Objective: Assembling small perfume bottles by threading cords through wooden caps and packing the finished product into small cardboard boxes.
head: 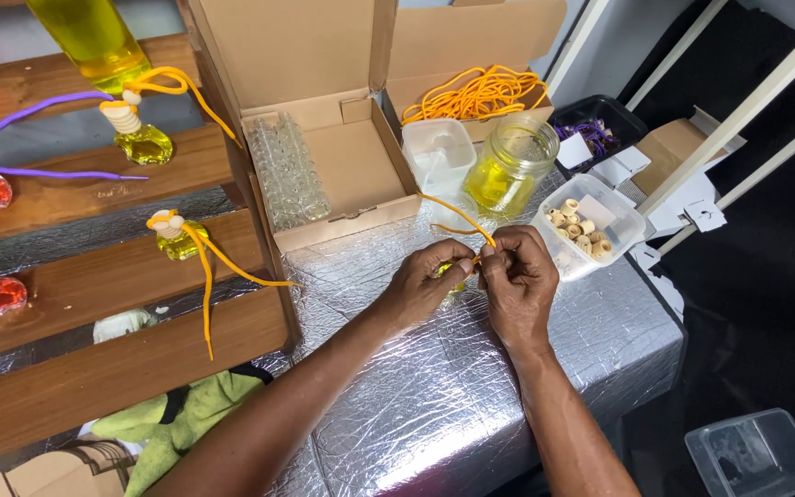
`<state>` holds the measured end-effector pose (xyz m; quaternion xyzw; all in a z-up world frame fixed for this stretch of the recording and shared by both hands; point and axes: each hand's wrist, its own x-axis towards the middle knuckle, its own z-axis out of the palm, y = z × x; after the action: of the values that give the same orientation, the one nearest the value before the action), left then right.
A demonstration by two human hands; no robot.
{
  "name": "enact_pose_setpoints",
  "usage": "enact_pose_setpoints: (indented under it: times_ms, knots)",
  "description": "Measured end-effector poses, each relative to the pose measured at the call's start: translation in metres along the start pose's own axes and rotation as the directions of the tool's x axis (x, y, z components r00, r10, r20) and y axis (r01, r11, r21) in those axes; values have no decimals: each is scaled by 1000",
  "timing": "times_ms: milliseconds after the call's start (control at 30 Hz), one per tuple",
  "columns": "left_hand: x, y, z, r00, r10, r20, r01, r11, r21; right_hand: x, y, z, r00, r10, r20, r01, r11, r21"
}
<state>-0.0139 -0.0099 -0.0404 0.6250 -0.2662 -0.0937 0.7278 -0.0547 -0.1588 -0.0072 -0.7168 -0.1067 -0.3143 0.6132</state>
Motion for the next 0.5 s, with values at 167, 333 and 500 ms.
enact_pose_setpoints:
  times_ms: [167,333,500]
  knots:
    - [0,-2,0,1000,-3,18,3,1000,10,0,5,-1,1000,-17,-21,17,1000,-9]
    - [-4,-12,-2,1000,3,15,-2,994,-112,1,16,1,984,173,-50,-169,983,73]
    - [4,-22,-3,999,47,-2,-46,969,-242,-1,11,5,929,357,-100,-360,933,-11]
